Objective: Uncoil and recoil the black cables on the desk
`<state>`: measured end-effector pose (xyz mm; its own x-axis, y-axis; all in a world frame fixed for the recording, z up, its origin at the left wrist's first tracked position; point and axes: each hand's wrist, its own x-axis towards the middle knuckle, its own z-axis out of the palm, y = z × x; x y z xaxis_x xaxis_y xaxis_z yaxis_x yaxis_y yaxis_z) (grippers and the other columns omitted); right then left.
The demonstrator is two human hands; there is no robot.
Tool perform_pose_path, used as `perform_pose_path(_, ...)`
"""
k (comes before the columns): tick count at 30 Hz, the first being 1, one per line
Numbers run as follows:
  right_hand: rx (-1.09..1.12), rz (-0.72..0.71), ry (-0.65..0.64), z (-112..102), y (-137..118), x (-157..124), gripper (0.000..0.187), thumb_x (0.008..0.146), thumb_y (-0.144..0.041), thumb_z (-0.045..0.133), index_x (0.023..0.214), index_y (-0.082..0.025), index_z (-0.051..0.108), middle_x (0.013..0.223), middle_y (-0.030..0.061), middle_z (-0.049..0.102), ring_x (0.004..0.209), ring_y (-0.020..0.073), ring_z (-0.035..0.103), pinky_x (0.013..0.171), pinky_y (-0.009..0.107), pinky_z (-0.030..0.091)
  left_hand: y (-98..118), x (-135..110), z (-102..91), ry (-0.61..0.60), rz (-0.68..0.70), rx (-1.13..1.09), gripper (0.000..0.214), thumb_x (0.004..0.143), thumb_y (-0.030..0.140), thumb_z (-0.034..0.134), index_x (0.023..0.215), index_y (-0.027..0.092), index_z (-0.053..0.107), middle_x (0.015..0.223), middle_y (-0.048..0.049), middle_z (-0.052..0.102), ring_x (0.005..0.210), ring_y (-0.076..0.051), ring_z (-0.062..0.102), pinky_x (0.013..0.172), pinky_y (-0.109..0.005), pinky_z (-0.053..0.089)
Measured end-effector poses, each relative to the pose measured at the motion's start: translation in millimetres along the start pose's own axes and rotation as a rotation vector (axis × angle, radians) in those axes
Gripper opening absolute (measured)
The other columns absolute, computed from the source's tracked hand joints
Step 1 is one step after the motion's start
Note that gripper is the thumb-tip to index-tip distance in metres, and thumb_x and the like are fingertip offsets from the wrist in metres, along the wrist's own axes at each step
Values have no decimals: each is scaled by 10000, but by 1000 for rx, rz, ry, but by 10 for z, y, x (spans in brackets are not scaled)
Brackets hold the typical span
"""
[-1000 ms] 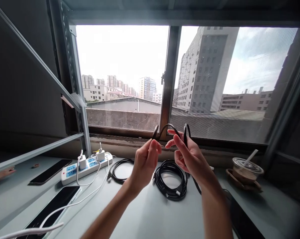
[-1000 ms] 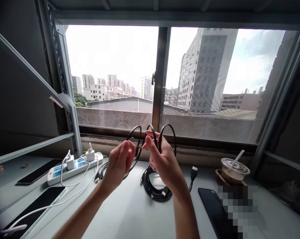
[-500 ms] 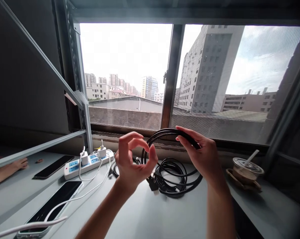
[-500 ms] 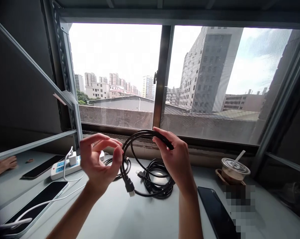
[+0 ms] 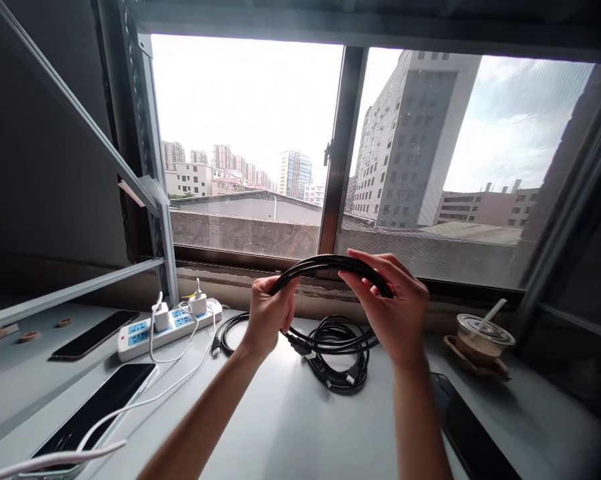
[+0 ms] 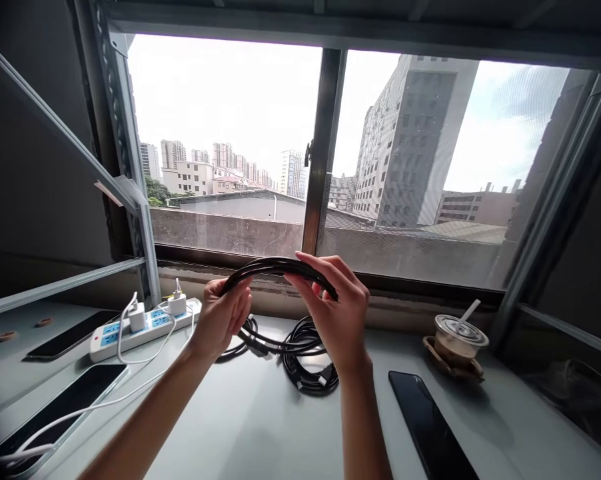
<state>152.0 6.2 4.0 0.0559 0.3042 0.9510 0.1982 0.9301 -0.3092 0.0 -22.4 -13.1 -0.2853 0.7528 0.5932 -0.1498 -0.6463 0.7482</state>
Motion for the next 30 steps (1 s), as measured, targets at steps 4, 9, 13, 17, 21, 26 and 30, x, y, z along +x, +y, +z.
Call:
perform_pose_path(4, 113, 269, -36, 102, 79, -7, 239, 775, -387, 637, 906, -189, 671, 556, -37, 585, 390, 60, 454, 354, 174, 363, 80, 18, -7, 162, 48, -233, 607, 629, 335, 756, 345, 148, 253, 256, 91, 233, 210, 0, 184, 259, -155, 101)
perform_pose_path(9, 204, 383, -69, 71, 72, 8, 371, 841, -472, 517, 753, -152, 683, 343, -58, 437, 283, 50, 377, 324, 171, 306, 93, 32, 8, 136, -109, -298, 609, 683, 381, 699, 368, 160, 227, 256, 88, 226, 199, -9, 189, 255, -165, 85)
perform_pose_path(13, 386, 540, -47, 27, 83, 26, 368, 799, -499, 570, 776, -146, 675, 303, -87, 349, 236, 37, 280, 281, 174, 176, 5, 79, -32, -64, -179, 21, 472, 829, 424, 511, 442, 166, 434, 257, 55, 312, 276, -89, 439, 347, -173, 316)
perform_pose_path(17, 481, 663, -37, 6, 69, 34, 356, 742, -500, 633, 786, -148, 661, 306, -97, 340, 228, 39, 254, 266, 179, 139, -59, 112, -77, -163, -174, 341, 411, 861, 452, 433, 706, 132, 641, 311, 32, 437, 388, -135, 546, 503, -221, 446)
perform_pose_path(21, 433, 605, -25, -6, 2, 27, 334, 728, -488, 642, 726, -154, 648, 299, -95, 342, 221, 47, 257, 258, 187, 167, -44, 85, -53, -195, -255, 405, 484, 853, 520, 408, 634, 142, 616, 376, 4, 493, 424, -137, 541, 499, -229, 426)
perform_pose_path(26, 150, 473, -113, -41, -17, 29, 376, 776, -510, 555, 696, -158, 659, 352, -52, 447, 285, 78, 401, 334, 200, 319, 27, 85, -48, -10, -167, 65, 509, 806, 485, 527, 430, 176, 376, 376, 41, 336, 479, -96, 496, 530, -185, 400)
perform_pose_path(30, -383, 354, -90, 0, 58, 15, 306, 760, -480, 572, 727, -195, 679, 494, -4, 590, 479, 141, 570, 479, 224, 388, 103, 55, -96, 147, -9, 28, 538, 711, 449, 644, 435, 185, 265, 376, 80, 189, 348, -46, 167, 350, -215, 128)
